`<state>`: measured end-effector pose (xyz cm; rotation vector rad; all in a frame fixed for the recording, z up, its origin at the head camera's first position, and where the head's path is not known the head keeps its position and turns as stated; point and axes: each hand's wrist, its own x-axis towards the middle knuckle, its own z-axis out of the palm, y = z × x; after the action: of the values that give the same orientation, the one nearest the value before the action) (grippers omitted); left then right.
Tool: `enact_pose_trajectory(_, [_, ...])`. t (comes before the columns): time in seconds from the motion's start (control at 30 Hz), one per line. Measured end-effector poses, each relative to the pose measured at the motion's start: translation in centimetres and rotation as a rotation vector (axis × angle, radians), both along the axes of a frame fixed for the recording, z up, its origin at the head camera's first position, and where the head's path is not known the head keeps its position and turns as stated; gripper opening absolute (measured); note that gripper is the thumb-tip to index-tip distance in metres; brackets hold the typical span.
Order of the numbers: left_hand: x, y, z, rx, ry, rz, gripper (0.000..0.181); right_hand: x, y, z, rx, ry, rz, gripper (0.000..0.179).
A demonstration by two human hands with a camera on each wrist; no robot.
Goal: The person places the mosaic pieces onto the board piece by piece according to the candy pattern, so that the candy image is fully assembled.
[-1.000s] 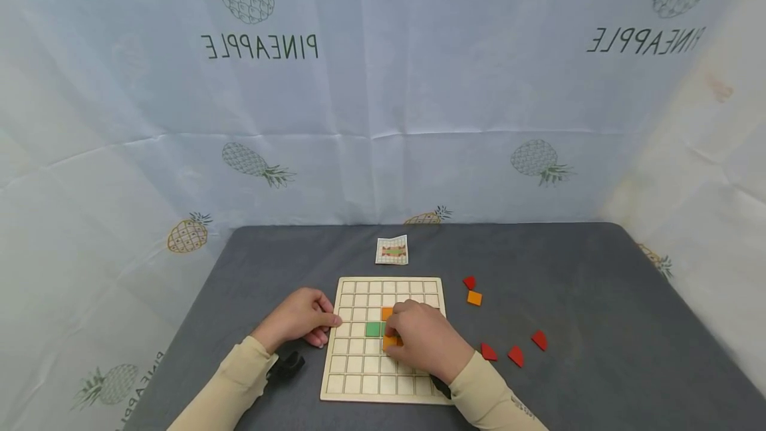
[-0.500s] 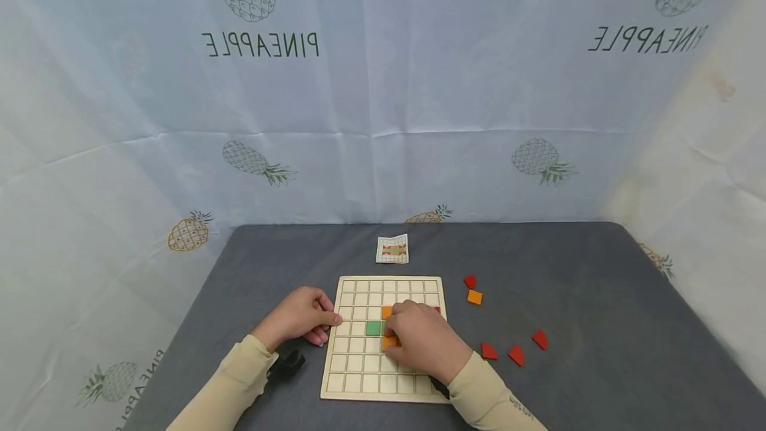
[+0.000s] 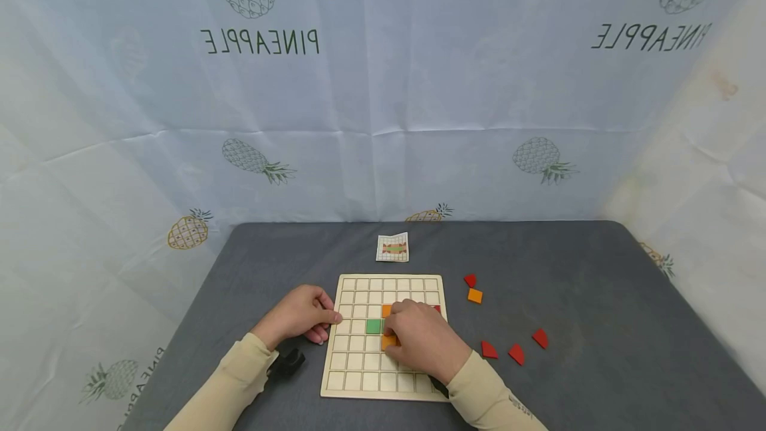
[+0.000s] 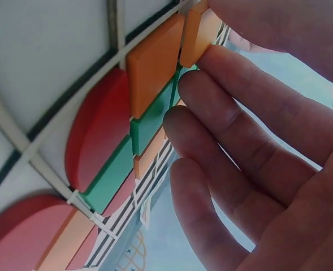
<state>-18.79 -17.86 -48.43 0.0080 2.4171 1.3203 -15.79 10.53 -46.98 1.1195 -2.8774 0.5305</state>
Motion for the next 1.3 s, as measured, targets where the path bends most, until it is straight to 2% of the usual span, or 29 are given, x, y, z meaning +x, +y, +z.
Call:
enact_pose_trajectory(0.57, [-0.1, 0.6, 0.2, -0.003, -0.002, -0.008, 0.030, 0.3, 0.4, 0.1, 0.002, 0.021, -0.021, 0.017])
enact_pose_trajectory(0.77, [0.1, 0.4, 0.3, 0.001, -0.011, 0.012, 0.029, 0.1, 1.4, 0.3, -0.023, 0.014, -0.051, 0.013])
enact_pose_trajectory(0.93, [0.2, 0.4, 0.1, -0.006, -0.008, 0.010, 0.030, 0.3, 4.3, 0.9, -0.029, -0.034, -0.149, 0.014])
enact_pose_trajectory(1.17, [0.2, 0.4, 0.1, -0.002, -0.015, 0.018, 0.031, 1.1, 10.6, 1.4, 0.035, -0.083, -0.340, 0.014])
enact_pose_trajectory(1.3, [0.3, 0.5, 0.1, -0.026, -0.014, 0.026, 0.031, 1.6, 13.9, 1.5, 0.049, -0.112, -0.402, 0.014])
